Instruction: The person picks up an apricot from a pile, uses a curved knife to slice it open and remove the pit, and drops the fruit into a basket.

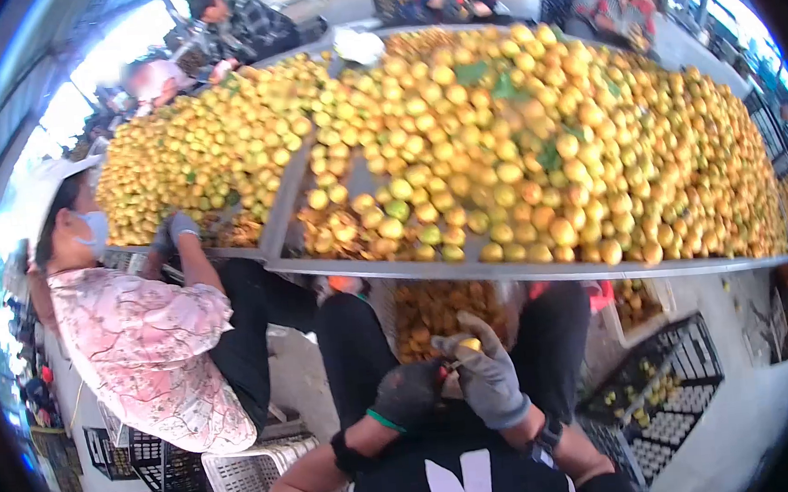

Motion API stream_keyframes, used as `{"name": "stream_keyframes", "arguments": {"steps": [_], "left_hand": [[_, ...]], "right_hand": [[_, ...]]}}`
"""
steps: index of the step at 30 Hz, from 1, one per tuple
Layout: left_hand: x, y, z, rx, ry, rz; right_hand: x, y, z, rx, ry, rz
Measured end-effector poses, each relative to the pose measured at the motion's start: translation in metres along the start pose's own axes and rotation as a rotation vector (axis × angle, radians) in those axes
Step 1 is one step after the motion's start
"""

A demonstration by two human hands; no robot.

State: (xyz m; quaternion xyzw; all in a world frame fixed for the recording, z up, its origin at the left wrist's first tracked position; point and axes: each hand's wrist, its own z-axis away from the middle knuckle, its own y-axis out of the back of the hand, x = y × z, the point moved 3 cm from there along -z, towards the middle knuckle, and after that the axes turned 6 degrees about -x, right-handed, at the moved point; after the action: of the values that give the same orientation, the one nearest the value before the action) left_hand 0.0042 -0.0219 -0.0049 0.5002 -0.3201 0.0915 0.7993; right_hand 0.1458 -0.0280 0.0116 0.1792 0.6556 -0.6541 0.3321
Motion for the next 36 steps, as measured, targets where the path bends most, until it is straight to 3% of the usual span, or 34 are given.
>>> {"name": "stream_keyframes", "arguments": {"steps": [2,4,6,7,9,12,13,16,17,19,21,22,24,26,27,30,31,32,35,36], "left_hand": [[-0.005,-0.007,0.0,0.143,-0.23,-0.061],[-0.011,-0.01,-0.007,0.148,-0.083,0.085],[-0.024,-0.023,-0.014,0.049,-0.007,0.065],[-0.025,-0.018,-0.015,0.092,0.003,0.056],[-0.021,-0.014,-0.017,-0.003,-0.035,0.168],[-0.039,-0.031,-0.031,-0.088,-0.049,0.153],[-0.039,-0.03,-0.031,-0.088,-0.048,0.155],[-0.038,-0.028,-0.038,-0.178,-0.118,0.19],[-0.043,-0.032,-0.041,-0.199,-0.129,0.237],[-0.041,-0.026,-0.035,-0.229,-0.136,0.288],[-0.034,-0.004,-0.027,-0.323,-0.109,0.437],[-0.033,0.004,-0.025,-0.335,-0.108,0.443],[-0.031,0.016,-0.023,-0.237,-0.097,0.598],[-0.026,0.037,-0.013,-0.21,-0.078,0.675],[-0.027,0.042,-0.009,-0.157,-0.055,0.744],[-0.043,0.046,-0.004,-0.049,0.069,0.687],[-0.048,0.048,-0.002,-0.062,0.065,0.69],[-0.052,0.051,0.0,-0.042,0.049,0.794],[-0.07,0.054,-0.001,-0.056,0.058,0.984],[-0.079,0.055,-0.004,-0.076,0.083,1.062]], "right_hand": [[0.002,0.003,-0.005,0.069,0.004,0.159],[-0.002,-0.003,-0.007,0.095,-0.063,-0.064],[0.005,0.004,-0.011,0.045,-0.004,-0.08],[0.009,0.008,-0.013,0.0,-0.007,-0.077],[0.017,0.017,-0.017,-0.03,-0.032,-0.263],[0.016,0.025,-0.019,-0.084,-0.064,-0.215],[0.016,0.022,-0.014,-0.118,0.11,0.579],[0.008,0.022,-0.013,-0.084,0.165,0.608],[0.008,0.033,-0.014,-0.082,0.164,0.613],[0.019,0.069,-0.02,0.022,-0.023,0.267],[0.029,0.084,-0.028,0.005,-0.084,0.208],[0.022,0.067,-0.026,-0.014,-0.142,0.147],[0.002,0.049,-0.022,0.059,-0.067,0.204],[-0.014,0.03,-0.019,-0.48,0.411,1.477],[-0.017,0.029,-0.019,-0.464,0.396,1.487],[0.003,0.025,-0.03,-0.128,-0.309,0.057],[0.007,0.027,-0.038,-0.115,-0.272,0.308],[0.009,0.03,-0.045,-0.103,-0.273,0.31],[0.009,0.036,-0.065,-0.133,-0.308,0.262],[0.01,0.035,-0.076,-0.134,-0.374,0.064]]}}
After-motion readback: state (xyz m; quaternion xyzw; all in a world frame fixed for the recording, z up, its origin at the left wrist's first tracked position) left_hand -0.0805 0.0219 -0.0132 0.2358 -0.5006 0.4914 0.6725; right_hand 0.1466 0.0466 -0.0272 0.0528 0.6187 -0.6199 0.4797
